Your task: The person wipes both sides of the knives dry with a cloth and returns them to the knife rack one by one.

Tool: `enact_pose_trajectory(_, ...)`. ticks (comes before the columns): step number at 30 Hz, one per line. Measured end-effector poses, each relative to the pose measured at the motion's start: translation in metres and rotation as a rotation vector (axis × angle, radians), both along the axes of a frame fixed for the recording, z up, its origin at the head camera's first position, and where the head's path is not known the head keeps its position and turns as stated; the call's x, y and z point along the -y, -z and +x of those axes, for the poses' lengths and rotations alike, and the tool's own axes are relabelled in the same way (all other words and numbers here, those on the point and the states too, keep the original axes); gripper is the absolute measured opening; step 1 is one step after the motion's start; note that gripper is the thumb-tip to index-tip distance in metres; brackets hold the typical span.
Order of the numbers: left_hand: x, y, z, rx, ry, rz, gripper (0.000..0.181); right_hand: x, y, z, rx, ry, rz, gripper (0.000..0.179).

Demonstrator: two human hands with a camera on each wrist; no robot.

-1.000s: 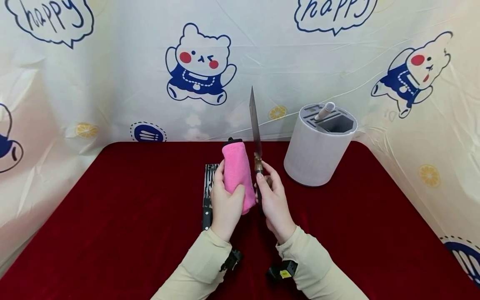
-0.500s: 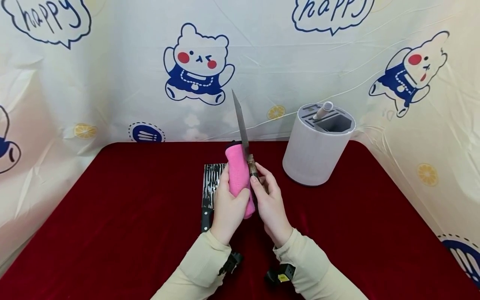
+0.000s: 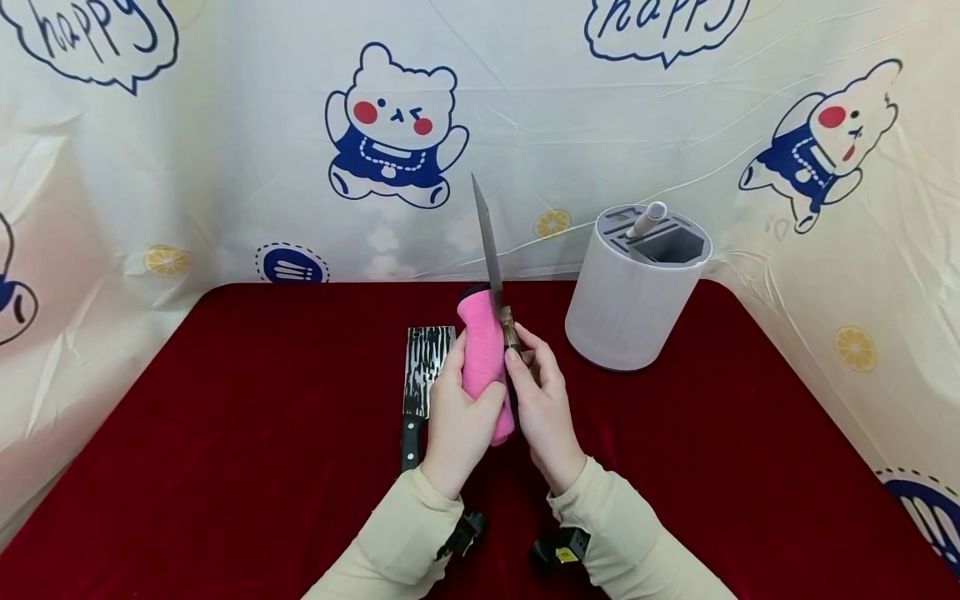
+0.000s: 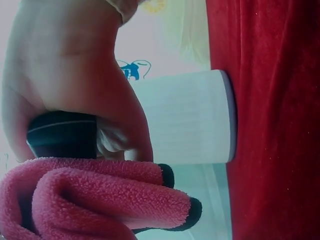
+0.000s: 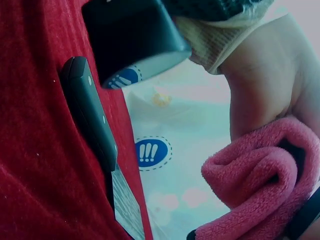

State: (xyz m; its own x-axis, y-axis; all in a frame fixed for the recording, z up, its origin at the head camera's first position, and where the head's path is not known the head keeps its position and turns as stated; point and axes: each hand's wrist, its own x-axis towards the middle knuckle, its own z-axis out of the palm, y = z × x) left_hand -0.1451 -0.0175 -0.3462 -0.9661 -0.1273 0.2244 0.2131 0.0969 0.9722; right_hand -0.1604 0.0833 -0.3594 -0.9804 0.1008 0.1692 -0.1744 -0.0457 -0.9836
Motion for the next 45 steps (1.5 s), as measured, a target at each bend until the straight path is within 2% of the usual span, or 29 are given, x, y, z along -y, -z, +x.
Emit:
enact_pose_trajectory(9,-0.002,-0.002,0.005,-0.001,-0.011,-0.08,0.069,-0.008,-0.002,-0.004,0.012,0.026,0.0,0.04)
enact_pose_trajectory(21,-0.008,-0.004,0.015,-0.001,0.051,-0.164,0.062,-0.02,-0.01,-0.011,0.059,0.077,-0.098,0.04)
enact_pose_trajectory(32,-0.013,-0.009,0.026,-0.011,0.108,-0.215,0.057,-0.035,-0.015,-0.017,0.106,0.083,-0.146,0.044)
enact_pose_trajectory(40,-0.007,-0.015,0.026,0.087,0.202,-0.265,0.054,-0.039,-0.015,-0.02,0.135,0.083,-0.154,0.044)
enact_pose_trajectory(45,-0.008,-0.013,0.026,0.1,0.227,-0.212,0.057,-0.037,-0.013,-0.021,0.126,0.086,-0.14,0.045)
